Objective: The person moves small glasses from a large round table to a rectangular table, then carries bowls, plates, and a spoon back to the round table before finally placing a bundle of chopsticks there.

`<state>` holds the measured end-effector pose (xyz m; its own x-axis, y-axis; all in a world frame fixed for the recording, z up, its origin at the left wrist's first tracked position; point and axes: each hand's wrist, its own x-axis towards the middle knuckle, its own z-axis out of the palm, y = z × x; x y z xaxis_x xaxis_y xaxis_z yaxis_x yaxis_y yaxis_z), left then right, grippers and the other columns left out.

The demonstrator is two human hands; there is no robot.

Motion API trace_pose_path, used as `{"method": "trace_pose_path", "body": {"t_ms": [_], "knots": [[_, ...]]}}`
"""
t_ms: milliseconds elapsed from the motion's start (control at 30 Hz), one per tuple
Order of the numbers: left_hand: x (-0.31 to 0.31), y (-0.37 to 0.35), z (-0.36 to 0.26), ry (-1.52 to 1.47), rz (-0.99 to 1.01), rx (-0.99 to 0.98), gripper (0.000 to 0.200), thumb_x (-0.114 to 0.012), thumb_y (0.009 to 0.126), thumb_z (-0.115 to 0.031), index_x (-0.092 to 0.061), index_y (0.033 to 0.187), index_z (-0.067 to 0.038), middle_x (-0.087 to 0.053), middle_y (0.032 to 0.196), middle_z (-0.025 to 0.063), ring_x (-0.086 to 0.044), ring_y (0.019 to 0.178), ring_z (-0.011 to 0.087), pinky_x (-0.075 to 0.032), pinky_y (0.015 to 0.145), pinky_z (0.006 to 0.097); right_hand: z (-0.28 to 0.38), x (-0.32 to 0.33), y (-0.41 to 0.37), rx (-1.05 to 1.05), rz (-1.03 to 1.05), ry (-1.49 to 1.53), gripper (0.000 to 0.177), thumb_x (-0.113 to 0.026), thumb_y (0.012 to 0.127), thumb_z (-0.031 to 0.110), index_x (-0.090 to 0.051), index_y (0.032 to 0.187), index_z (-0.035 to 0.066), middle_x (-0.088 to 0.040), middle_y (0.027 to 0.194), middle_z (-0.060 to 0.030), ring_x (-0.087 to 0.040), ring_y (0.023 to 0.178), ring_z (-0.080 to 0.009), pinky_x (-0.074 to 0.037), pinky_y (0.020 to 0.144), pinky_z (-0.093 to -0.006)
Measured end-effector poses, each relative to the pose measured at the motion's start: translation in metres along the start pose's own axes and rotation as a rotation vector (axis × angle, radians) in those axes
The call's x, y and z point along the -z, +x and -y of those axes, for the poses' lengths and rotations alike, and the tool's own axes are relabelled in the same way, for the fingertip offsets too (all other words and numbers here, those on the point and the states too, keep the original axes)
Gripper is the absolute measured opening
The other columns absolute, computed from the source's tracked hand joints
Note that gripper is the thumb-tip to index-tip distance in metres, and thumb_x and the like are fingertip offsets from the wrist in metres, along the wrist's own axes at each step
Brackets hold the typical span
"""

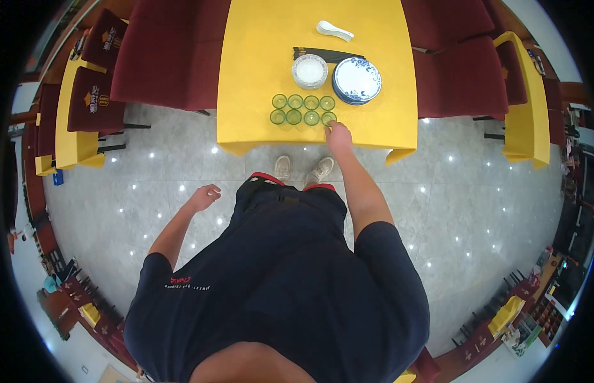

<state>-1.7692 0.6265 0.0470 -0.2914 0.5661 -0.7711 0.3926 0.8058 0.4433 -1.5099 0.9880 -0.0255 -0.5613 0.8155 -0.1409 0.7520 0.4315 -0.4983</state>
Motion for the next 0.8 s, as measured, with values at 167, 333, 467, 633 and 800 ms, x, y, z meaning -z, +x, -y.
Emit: {"method": "trace_pose_path", "body": {"t_ms": [167,333,467,633,800], "knots": [[0.012,0.014,0.014,-0.018,-0.003,0.0,0.028,-0.056,0.073,-0.022,-0.057,0.095,-0.005,-0.06,0.084,0.0144,-0.057,0.082,0.0252,-0.044,0.073,0.0307,0.006,0.005,-0.005,-0.024,-0.067,0.0,0.027,-0.056,0.072,0.017,-0.055,0.097,0.008,-0.059,0.081,-0.0162,-0.056,0.072,-0.0308,-0.045,0.065,-0.038],[0.005,0.051,0.056,0.008,0.01,0.02,0.028,-0.057,0.072,-0.022,-0.058,0.094,-0.005,-0.06,0.078,0.0136,-0.058,0.075,0.0233,-0.045,0.069,0.0308,-0.005,0.025,-0.059,-0.268,-0.171,0.225,0.027,-0.053,0.072,0.016,-0.054,0.099,0.01,-0.059,0.078,-0.0134,-0.057,0.072,-0.0275,-0.045,0.064,-0.0362],[0.001,0.1,0.069,0.111,0.164,0.224,0.023,-0.055,0.073,-0.024,-0.06,0.083,-0.004,-0.06,0.07,0.0141,-0.059,0.066,0.0245,-0.046,0.065,0.0326,-0.047,0.007,-0.151,-0.272,-0.208,0.114,0.02,-0.057,0.07,0.015,-0.058,0.088,0.006,-0.06,0.071,-0.0107,-0.057,0.057,-0.0214,-0.045,0.056,-0.0309],[-0.033,0.203,0.063,0.994,0.248,-0.57,0.029,-0.047,0.074,-0.027,-0.062,0.071,-0.003,-0.059,0.076,0.0181,-0.058,0.073,0.0295,-0.046,0.068,0.0371,-0.084,-0.03,-0.312,-1.048,0.151,0.583,0.018,-0.056,0.071,0.018,-0.059,0.083,0.005,-0.058,0.068,-0.0054,-0.056,0.055,-0.0154,-0.045,0.047,-0.0293],[-0.052,0.184,-0.085,0.288,0.138,-0.461,0.024,-0.051,0.071,-0.025,-0.061,0.076,-0.003,-0.059,0.08,0.0178,-0.057,0.079,0.0305,-0.045,0.069,0.0374,-0.038,-0.047,-0.41,-1.622,0.106,0.78,0.019,-0.056,0.073,0.02,-0.057,0.085,0.005,-0.058,0.075,-0.0086,-0.057,0.062,-0.0203,-0.046,0.054,-0.035]]}}
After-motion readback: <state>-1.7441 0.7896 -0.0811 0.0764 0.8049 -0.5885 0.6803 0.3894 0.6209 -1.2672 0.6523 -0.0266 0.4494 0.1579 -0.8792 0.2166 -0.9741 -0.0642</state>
